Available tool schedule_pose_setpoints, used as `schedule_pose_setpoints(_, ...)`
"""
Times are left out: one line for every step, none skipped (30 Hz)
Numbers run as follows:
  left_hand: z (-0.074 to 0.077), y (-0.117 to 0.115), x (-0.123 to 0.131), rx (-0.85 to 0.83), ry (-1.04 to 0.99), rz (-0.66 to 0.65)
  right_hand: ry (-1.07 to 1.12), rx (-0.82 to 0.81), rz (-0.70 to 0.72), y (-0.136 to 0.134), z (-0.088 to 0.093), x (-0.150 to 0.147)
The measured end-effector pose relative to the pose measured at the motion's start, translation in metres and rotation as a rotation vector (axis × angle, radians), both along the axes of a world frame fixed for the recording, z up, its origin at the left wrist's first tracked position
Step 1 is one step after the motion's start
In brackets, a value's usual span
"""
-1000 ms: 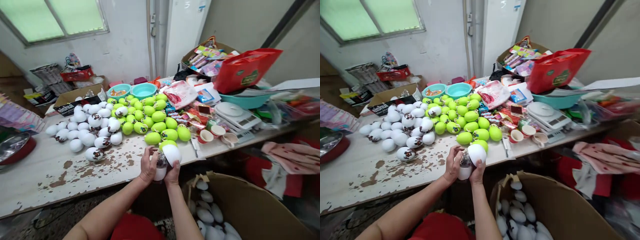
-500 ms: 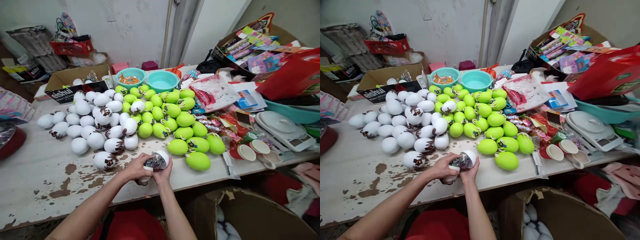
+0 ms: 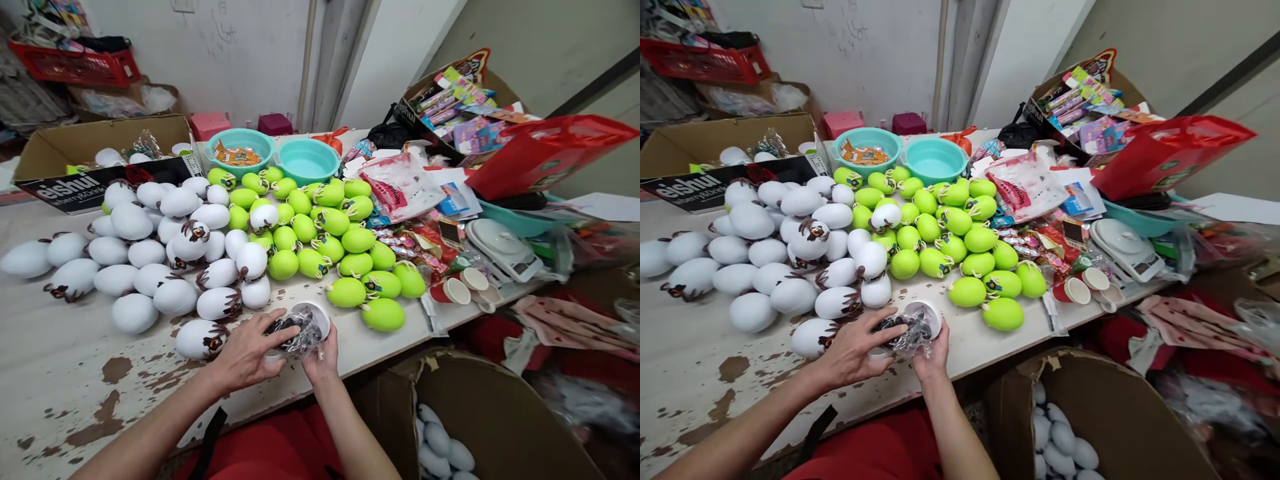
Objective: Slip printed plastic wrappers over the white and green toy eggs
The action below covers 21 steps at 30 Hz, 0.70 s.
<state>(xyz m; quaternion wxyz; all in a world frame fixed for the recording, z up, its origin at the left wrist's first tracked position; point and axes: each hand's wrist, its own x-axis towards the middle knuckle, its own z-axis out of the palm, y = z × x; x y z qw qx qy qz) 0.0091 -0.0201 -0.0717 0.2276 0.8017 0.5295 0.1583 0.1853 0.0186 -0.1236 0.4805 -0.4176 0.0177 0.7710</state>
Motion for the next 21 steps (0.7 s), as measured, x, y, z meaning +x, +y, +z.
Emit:
schedule_pose_setpoints(-0.004, -0.004, -0.001, 0.023, -0.007, 0.028, -0.009, 0.024, -0.011, 0.000, 0.004, -0.002)
schedule_pose_setpoints(-0.006, -0.008, -0.001, 0.029, -0.007, 0.058, -0.025, 0.054, -0.031, 0.000, 0.006, -0.004)
schedule_pose_setpoints(-0.008, -0.010, -0.001, 0.019, 0.001, 0.087, -0.046, 0.085, -0.055, 0.000, 0.007, -0.007)
schedule_pose_setpoints(-0.007, -0.012, -0.001, -0.005, 0.017, 0.118, -0.071, 0.115, -0.072, -0.001, 0.007, -0.009)
schedule_pose_setpoints(-0.004, -0.012, 0.000, -0.038, 0.042, 0.151, -0.092, 0.140, -0.072, -0.004, 0.005, -0.011)
schedule_pose_setpoints(0.001, -0.012, 0.001, -0.078, 0.075, 0.182, -0.106, 0.166, -0.049, -0.007, 0.003, -0.013)
schedule_pose_setpoints(0.006, -0.011, 0.003, -0.119, 0.114, 0.210, -0.113, 0.197, -0.001, -0.010, 0.001, -0.015)
schedule_pose_setpoints(0.013, -0.009, 0.004, -0.156, 0.158, 0.233, -0.115, 0.237, 0.062, -0.014, -0.001, -0.015)
schedule_pose_setpoints(0.019, -0.007, 0.006, -0.187, 0.204, 0.253, -0.123, 0.287, 0.131, -0.017, -0.002, -0.014)
schedule_pose_setpoints(0.025, -0.006, 0.008, -0.209, 0.247, 0.267, -0.152, 0.341, 0.204, -0.018, -0.002, -0.012)
schedule_pose_setpoints(0.030, -0.004, 0.010, -0.224, 0.285, 0.272, -0.213, 0.395, 0.275, -0.019, -0.002, -0.008)
schedule_pose_setpoints(0.033, -0.002, 0.012, -0.233, 0.314, 0.262, -0.303, 0.444, 0.344, -0.017, -0.001, -0.004)
schedule_pose_setpoints(0.036, -0.001, 0.014, -0.235, 0.331, 0.235, -0.403, 0.486, 0.414, -0.014, 0.001, 0.002)
schedule_pose_setpoints(0.038, 0.001, 0.016, -0.229, 0.334, 0.196, -0.495, 0.521, 0.481, -0.010, 0.004, 0.008)
schedule_pose_setpoints(0.039, 0.003, 0.018, -0.218, 0.321, 0.142, -0.557, 0.552, 0.542, -0.005, 0.006, 0.014)
schedule_pose_setpoints(0.038, 0.006, 0.020, -0.205, 0.288, 0.081, -0.575, 0.578, 0.595, -0.001, 0.007, 0.020)
schedule_pose_setpoints(0.036, 0.008, 0.022, -0.191, 0.235, 0.026, -0.553, 0.593, 0.628, 0.003, 0.008, 0.026)
schedule_pose_setpoints(0.032, 0.011, 0.025, -0.178, 0.165, -0.011, -0.508, 0.586, 0.635, 0.005, 0.007, 0.032)
schedule_pose_setpoints(0.025, 0.014, 0.028, -0.167, 0.080, -0.009, -0.457, 0.551, 0.618, 0.005, 0.004, 0.036)
schedule_pose_setpoints(0.016, 0.017, 0.031, -0.161, -0.014, 0.038, -0.411, 0.489, 0.582, 0.004, -0.001, 0.040)
schedule_pose_setpoints(0.005, 0.019, 0.034, -0.167, -0.111, 0.124, -0.371, 0.408, 0.543, 0.002, -0.008, 0.043)
